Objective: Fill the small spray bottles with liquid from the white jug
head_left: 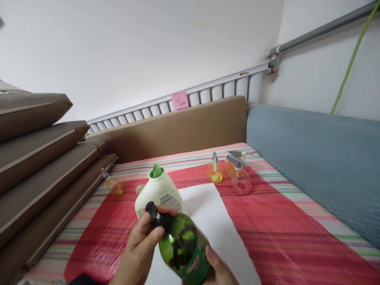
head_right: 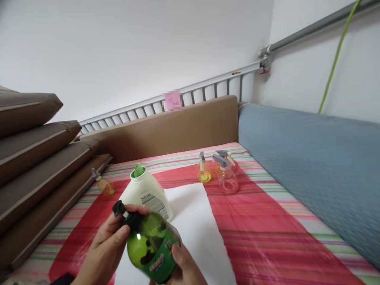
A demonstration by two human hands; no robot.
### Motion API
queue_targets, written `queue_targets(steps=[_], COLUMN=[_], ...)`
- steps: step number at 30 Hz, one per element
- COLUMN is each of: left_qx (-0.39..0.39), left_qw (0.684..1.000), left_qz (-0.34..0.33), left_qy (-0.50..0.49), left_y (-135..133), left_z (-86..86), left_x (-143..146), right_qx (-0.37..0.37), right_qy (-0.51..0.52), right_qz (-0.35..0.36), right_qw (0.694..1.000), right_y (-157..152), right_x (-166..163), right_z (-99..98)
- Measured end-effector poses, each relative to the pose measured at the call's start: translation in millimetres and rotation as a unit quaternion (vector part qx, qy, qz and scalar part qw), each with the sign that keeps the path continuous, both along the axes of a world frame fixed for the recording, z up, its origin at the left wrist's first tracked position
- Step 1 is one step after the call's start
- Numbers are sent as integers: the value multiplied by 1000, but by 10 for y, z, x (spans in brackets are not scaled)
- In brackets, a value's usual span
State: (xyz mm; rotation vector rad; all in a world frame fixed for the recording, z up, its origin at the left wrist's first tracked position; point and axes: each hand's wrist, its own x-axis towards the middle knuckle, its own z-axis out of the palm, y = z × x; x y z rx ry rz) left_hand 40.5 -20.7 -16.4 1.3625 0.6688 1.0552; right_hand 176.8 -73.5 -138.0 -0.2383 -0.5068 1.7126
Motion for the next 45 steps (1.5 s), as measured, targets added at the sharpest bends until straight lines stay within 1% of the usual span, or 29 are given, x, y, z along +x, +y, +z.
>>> queue_targets(steps=[1, 3, 4, 5, 6, 8, 10, 12, 15, 17, 20, 21, 22, 24, 26, 27, 29, 32, 34, 37, 39, 42, 43, 45], left_qx=[4, -3, -15, -32, -51, -79, -78, -64, -47, -42, -51, -52, -52, -43, -28, -20, -19, -49, -48, -11, -14, -46, -50, -44], left_qw=[1000, 997, 995, 994, 993, 993, 995, 994, 990, 993, 997, 998, 998, 997, 994, 994, 996, 997, 997, 995, 996, 997, 997, 995], left_qz=[24, 75, 95, 105, 104, 78, 62, 80, 122, 101, 28, 18, 21, 60, 99, 104, 82, 34, 45, 95, 88, 48, 47, 68], left_qy=[-12, -23, -27, -30, -33, -32, -29, -33, -49, -49, -42, -41, -38, -31, -24, -22, -25, -42, -44, -24, -17, -32, -39, -55], left_y=[-3, -18, -26, -32, -33, -17, 18, 52, 68, 62, 61, 66, 72, 80, 73, 64, 45, 43, 59, 73, 65, 45, 41, 39], left_z=[-10, -38, -49, -56, -56, -41, -16, 1, 12, 27, 59, 66, 69, 64, 55, 54, 59, 65, 47, 3, -13, -8, -1, 16], left_x=[27, 97, 132, 161, 181, 201, 207, 219, 251, 257, 214, 192, 170, 138, 129, 132, 142, 149, 144, 138, 145, 169, 177, 189], right_qx=[18, 40, 41, 36, 29, 25, 37, 44, 31, 30, 56, 66, 75, 80, 73, 68, 58, 51, 49, 37, 31, 38, 41, 42], right_qy=[-16, -38, -40, -36, -26, -8, -6, -14, -24, -22, -10, -11, -14, -23, -27, -27, -24, -21, -24, -25, -20, -24, -28, -31], right_qz=[-56, -165, -192, -192, -169, -105, -81, -91, -113, -114, -87, -77, -71, -74, -87, -90, -86, -81, -84, -87, -87, -78, -74, -71], right_qw=[998, 985, 980, 980, 985, 994, 996, 995, 993, 993, 995, 995, 995, 994, 993, 993, 994, 995, 995, 995, 995, 996, 996, 996], right_y=[3, 10, 13, 16, 17, 17, 12, 9, 13, 24, 47, 54, 59, 61, 51, 42, 19, -10, -18, -11, -4, -6, -10, -22], right_x=[-11, -29, -32, -30, -22, 7, 37, 52, 46, 40, 42, 44, 45, 41, 34, 32, 33, 45, 54, 70, 85, 108, 114, 120], right_z=[42, 107, 124, 131, 131, 125, 125, 131, 128, 113, 87, 82, 79, 79, 85, 89, 100, 116, 121, 111, 103, 120, 133, 160])
